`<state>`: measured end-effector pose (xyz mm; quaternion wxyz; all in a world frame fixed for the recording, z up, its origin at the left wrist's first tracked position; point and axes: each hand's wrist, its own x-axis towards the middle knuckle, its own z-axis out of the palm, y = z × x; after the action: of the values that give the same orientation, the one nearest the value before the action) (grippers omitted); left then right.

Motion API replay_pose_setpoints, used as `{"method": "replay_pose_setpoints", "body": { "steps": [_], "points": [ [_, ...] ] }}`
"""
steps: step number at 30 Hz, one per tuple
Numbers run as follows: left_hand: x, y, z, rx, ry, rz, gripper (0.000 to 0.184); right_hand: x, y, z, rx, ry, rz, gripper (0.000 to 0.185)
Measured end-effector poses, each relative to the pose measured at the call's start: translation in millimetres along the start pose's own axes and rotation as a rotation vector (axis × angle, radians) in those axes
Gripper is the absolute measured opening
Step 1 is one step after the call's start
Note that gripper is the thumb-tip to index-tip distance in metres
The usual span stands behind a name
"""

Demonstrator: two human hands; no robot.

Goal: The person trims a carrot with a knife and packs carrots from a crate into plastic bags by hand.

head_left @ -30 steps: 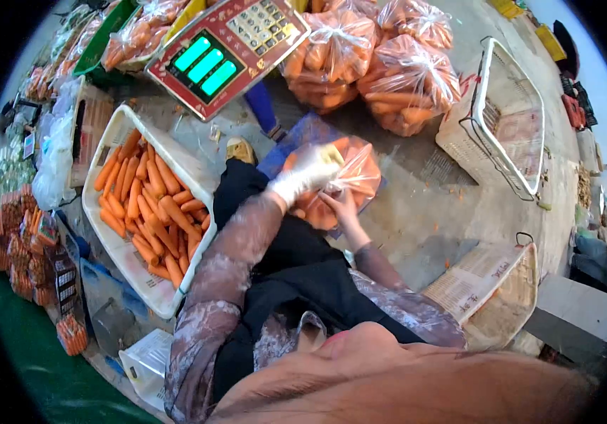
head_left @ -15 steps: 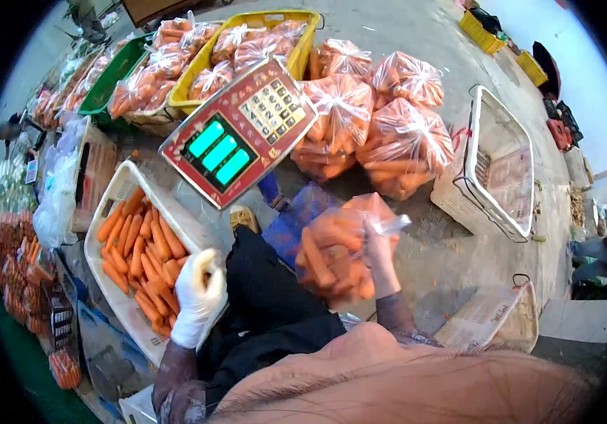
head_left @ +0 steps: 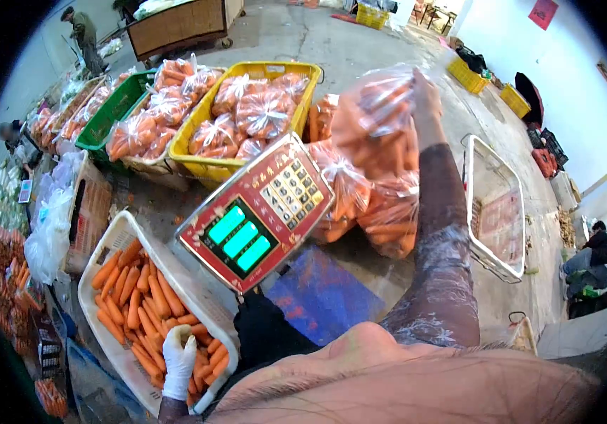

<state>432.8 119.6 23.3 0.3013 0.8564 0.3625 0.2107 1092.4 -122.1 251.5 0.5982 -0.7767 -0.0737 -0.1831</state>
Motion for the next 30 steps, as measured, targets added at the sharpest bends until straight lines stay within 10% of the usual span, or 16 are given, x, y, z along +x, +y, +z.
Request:
{"method": "replay_pose_setpoints", "body": {
  "steps": [6,11,15,28,30],
  "points": [
    [-1.5,-11.4,-24.8,-0.053,-0.148,-0.267,0.019,69.7,129.0,113.6,-0.087,-0.192,-0.097,0.036],
    [-23.7,-34.1,-17.4,-0.045,-0.14,-0.258,0.019,-7.4,155.8,124.8,0.568,-0.463,0.427,0.021],
    [-36.0,-13.5,-19.1,-0.06,-0.104,-0.272,0.017,-62.8,176.6,85.1,0.204,-0.541,0.133,0.025],
    [-220.4,7.6,-43.3,-0.099,0.256,-0.456,0.016,-460.7,101.8,-29.3,0.478,-1.365,0.637,0.014],
    [-250.1,-25.4,-56.3,0.044,0.515,-0.4,0.014,-494.2,97.5,7.6,0.459,-1.142,0.223,0.011]
  ]
}}
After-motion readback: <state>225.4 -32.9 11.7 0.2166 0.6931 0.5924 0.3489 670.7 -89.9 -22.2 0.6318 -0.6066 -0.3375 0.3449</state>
